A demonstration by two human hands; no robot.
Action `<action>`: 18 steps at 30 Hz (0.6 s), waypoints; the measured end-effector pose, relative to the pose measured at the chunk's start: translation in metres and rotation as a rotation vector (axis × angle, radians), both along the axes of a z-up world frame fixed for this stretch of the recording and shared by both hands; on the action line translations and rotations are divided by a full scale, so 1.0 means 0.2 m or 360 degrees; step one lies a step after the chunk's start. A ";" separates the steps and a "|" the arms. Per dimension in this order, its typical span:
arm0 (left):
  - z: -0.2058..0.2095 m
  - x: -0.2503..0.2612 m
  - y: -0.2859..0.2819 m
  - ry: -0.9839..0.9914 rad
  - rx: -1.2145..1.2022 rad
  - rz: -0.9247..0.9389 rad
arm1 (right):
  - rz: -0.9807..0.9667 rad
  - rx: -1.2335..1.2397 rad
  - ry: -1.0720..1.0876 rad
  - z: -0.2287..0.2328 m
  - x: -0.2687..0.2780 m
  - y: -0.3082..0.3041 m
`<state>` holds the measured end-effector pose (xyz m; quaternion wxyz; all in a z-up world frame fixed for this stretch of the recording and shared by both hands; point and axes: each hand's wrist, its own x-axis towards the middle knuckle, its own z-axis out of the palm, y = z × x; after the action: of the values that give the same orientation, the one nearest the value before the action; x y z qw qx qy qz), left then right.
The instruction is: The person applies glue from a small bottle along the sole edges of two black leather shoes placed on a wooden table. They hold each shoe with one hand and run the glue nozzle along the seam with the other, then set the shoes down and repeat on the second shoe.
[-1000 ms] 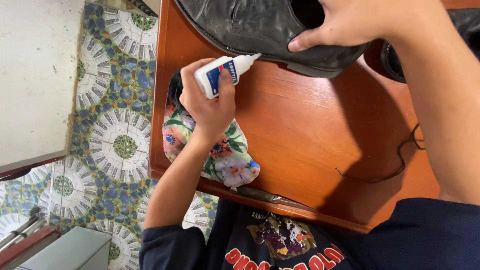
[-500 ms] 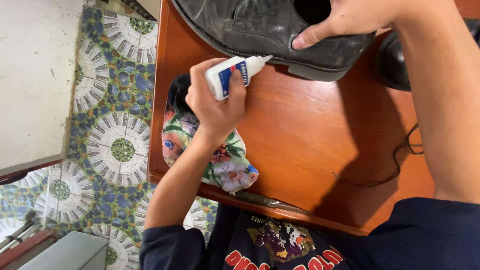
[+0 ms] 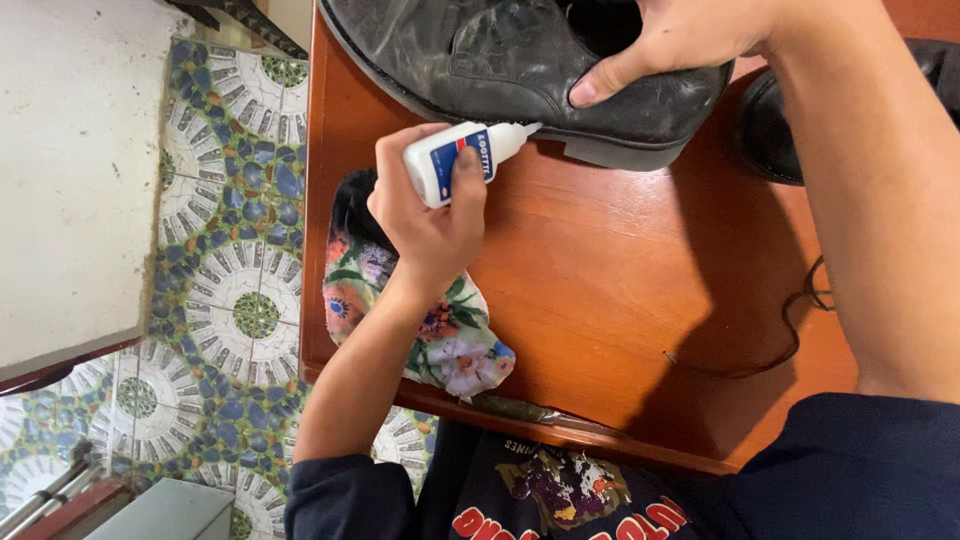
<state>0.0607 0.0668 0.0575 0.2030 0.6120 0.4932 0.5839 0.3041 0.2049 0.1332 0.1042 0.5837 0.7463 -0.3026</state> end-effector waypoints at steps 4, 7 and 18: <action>0.00 -0.01 0.01 -0.0125 -0.0105 -0.0050 | 0.0098 0.0087 0.0041 0.00 0.00 0.02; 0.00 -0.02 0.02 -0.0118 -0.0125 -0.0036 | 0.0310 0.0297 0.0052 -0.02 0.01 0.03; 0.00 -0.03 0.02 -0.0087 -0.0022 -0.0043 | 0.0280 0.0271 -0.0025 -0.01 0.01 0.03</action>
<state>0.0547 0.0708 0.0576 0.2286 0.6008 0.4833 0.5942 0.3056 0.2099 0.1309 0.0861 0.5251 0.8167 -0.2232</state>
